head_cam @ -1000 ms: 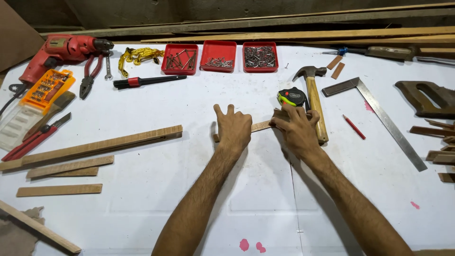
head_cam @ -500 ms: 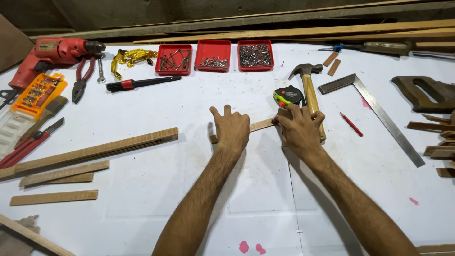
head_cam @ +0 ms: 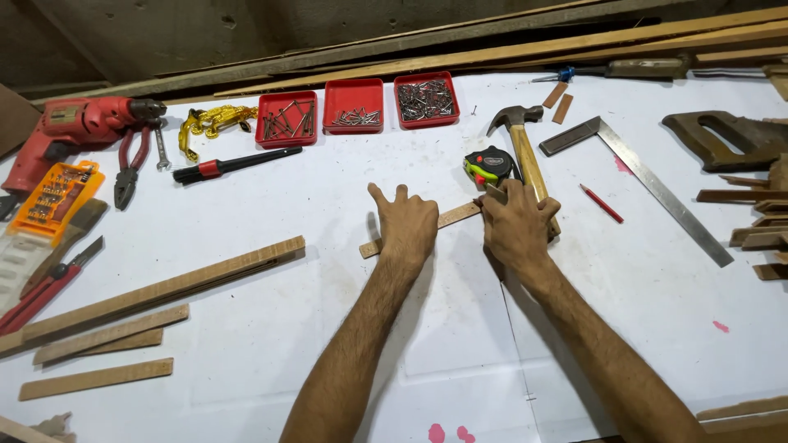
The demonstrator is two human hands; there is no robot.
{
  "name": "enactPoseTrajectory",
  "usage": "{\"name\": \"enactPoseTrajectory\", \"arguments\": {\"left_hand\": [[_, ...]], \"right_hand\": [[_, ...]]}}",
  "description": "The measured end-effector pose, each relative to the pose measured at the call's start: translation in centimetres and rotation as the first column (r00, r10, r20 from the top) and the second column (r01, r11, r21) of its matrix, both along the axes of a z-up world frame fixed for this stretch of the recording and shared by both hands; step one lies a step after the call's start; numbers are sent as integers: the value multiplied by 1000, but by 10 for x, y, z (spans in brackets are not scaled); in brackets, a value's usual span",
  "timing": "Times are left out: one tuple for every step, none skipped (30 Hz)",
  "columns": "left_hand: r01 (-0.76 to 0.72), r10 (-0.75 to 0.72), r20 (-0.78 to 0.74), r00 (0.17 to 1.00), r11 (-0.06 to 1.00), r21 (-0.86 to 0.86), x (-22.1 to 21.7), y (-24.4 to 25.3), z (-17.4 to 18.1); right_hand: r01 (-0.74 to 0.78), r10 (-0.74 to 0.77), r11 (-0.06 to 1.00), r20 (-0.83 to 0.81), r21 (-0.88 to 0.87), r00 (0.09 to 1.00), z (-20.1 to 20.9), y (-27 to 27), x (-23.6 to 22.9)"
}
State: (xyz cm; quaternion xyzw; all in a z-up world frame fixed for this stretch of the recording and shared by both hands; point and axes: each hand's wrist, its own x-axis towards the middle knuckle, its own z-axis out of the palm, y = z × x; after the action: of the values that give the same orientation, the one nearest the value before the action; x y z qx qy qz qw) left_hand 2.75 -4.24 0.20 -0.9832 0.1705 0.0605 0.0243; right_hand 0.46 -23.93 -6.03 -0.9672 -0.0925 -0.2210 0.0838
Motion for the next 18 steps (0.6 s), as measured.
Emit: {"name": "enactPoseTrajectory", "arguments": {"left_hand": [[8,-8,-3,1000,1000,3,-2,0,-2],[6,-6,18,1000,1000,-15,-5,-1,-3],[3,-1,46,999,999,-37,-5,-2,-4],[7,-6,50,999,999,-38,-4,-2,-4],[15,-14,43,999,1000,-27,-3,-2,-4],[23,-22,37,999,1000,-16,-2,-2,-4],[25,-24,38,999,1000,-18,-1,1,-2],[22,-21,17,1000,999,-30,0,3,0],[23,-23,-11,1000,999,-43,0,4,2],[30,-30,-16,999,999,-43,1,6,-2],[29,-29,11,1000,997,-72,3,6,-4],[30,-26,37,999,994,-102,4,7,-7],[28,-25,34,999,994,-104,3,7,-3],[22,-23,-9,1000,996,-82,2,7,1],[20,-23,-49,999,998,-59,3,7,6],[21,-24,-52,998,998,-60,3,7,4],[21,-23,-43,999,998,-56,3,7,2],[20,-22,-34,999,998,-52,3,6,1]], "right_hand": [[8,-8,1000,-3,3,1000,-2,1,-5],[0,-1,1000,13,31,1000,-3,3,-10],[-11,9,998,37,55,999,-3,3,-12],[-6,4,998,41,54,999,4,4,-15],[18,-23,996,53,84,998,11,6,-17],[42,-50,993,64,114,997,18,7,-20],[44,-52,993,66,113,996,17,10,-18],[-7,2,992,43,122,999,16,12,-15],[-52,51,990,14,133,999,15,13,-15],[-45,44,990,9,133,999,14,16,-13],[-38,37,994,12,107,999,13,18,-8],[-31,30,996,15,80,999,13,21,-5],[-32,31,996,11,78,999,12,22,-4],[-32,31,997,17,72,999,11,23,-3],[-30,28,997,25,66,999,11,24,-1],[-28,27,997,23,66,999,9,25,-6],[-52,49,996,51,66,998,7,26,-10],[-76,71,995,79,65,994,5,27,-15]]}}
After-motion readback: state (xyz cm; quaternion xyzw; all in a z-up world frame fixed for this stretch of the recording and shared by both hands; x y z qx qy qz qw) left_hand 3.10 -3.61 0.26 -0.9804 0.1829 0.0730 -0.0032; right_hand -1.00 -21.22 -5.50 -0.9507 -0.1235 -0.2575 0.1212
